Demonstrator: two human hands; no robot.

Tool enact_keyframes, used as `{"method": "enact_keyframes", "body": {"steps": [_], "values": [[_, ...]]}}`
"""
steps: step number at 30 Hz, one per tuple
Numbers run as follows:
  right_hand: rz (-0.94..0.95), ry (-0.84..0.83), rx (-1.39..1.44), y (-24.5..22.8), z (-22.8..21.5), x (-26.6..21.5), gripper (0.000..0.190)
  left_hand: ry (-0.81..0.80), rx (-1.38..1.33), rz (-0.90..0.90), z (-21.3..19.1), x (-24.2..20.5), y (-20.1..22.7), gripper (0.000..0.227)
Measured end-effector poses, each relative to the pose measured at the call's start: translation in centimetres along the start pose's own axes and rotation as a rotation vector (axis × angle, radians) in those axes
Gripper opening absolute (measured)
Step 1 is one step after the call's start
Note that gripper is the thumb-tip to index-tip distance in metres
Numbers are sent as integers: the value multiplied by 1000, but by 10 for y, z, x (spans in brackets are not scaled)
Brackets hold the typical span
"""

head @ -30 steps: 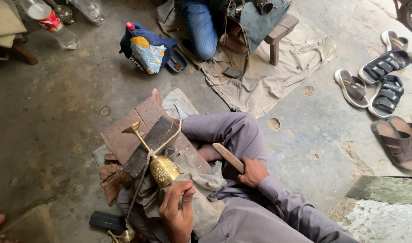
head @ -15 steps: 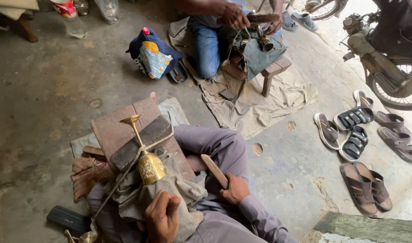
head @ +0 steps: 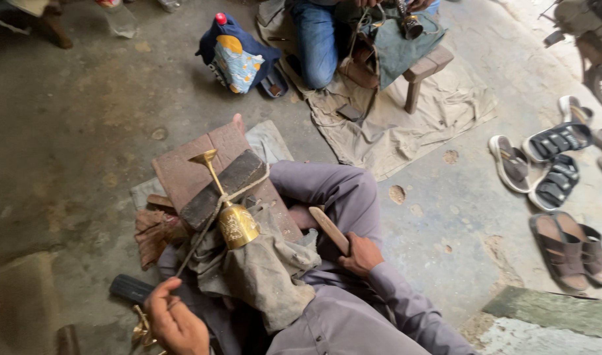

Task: The person sits on the floor and uses a wooden mallet to strike a chisel placed against a brass candlestick held in their lap. They repeatedly tap the chisel to shape or emboss the metal surface, occasionally rotating the object to access different areas.

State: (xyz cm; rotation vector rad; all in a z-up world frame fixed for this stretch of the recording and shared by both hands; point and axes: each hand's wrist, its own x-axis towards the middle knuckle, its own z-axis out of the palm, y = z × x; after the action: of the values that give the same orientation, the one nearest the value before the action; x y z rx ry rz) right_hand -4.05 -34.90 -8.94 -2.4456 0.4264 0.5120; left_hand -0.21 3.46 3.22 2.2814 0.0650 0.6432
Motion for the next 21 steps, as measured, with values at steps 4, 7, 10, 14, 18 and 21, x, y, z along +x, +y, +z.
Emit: {"method": "enact_keyframes", "body": {"steps": [4, 7, 10, 14, 18, 21], "values": [[-177, -212, -158, -17, -22, 17, 53, -93, -361, -271, 9, 1, 6, 31], [-317, 5, -172, -67, -39, 30, 50, -121, -264, -204, 7, 3, 20, 35], [-558, 177, 284, -139, -47, 43, 68, -111, -121, -152, 3, 6, 35, 39], [-661, 221, 192, -224, -34, 39, 100, -173, -91, -275, -2, 14, 41, 44], [-534, 169, 388, -254, -22, 25, 112, -229, -65, -298, -3, 17, 37, 45], [-486, 125, 470, -245, -13, 22, 104, -195, -122, -266, 0, 11, 33, 36]]}}
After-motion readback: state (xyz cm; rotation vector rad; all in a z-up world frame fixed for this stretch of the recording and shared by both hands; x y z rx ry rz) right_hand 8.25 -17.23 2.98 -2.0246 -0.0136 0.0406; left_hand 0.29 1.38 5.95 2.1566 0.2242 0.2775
